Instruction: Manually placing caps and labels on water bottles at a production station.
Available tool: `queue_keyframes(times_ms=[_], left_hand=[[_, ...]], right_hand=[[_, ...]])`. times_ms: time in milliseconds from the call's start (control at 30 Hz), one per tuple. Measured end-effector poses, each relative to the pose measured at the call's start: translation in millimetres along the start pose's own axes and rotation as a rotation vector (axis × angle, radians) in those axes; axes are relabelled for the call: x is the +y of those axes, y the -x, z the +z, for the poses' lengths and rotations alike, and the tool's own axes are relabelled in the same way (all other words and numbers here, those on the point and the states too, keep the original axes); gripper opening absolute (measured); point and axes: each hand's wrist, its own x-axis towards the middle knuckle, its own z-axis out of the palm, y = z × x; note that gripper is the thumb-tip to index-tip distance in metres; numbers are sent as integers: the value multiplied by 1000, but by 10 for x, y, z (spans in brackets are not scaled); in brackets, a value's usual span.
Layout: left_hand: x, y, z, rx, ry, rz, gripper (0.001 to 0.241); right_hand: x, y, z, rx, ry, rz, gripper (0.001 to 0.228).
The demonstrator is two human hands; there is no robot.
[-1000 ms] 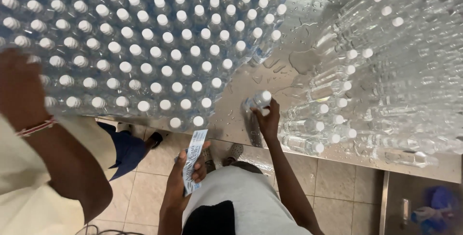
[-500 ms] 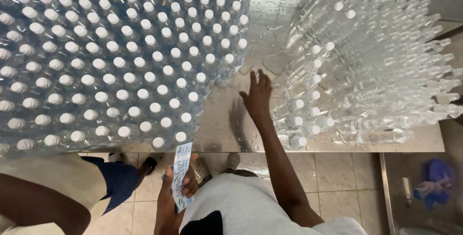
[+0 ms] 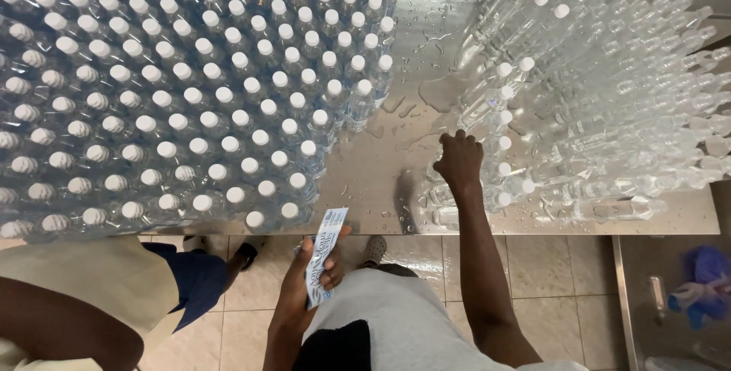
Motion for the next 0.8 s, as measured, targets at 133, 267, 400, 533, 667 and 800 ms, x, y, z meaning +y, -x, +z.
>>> queue_keyframes(times_ms=[133,267,400,533,667,800], left_hand=[[5,-30,22,58,-43,-3,86],[-147,-216,-192,-9,-17,-52,83],[-217,-272,-148,-58,-9,-114,77],[-224,-282,-7,-42,22,-156,67],[-279,-335,26,-38,-19,-201,60],[-171,-308,169,-61,-68,-219,56]], right_hand=[[-458,185,-88,11,-73,-142,58],[-925,493,-357,-134,-139,-326,63],[-1061,766,-807,-222,-196,-419,76],[-1062,1034,-1730,-253,-830,-437,52],[-1073,1134,-1616,-414,-1271,-523,56],[-1077,1149,-1540,-389,-1284,-369,49]])
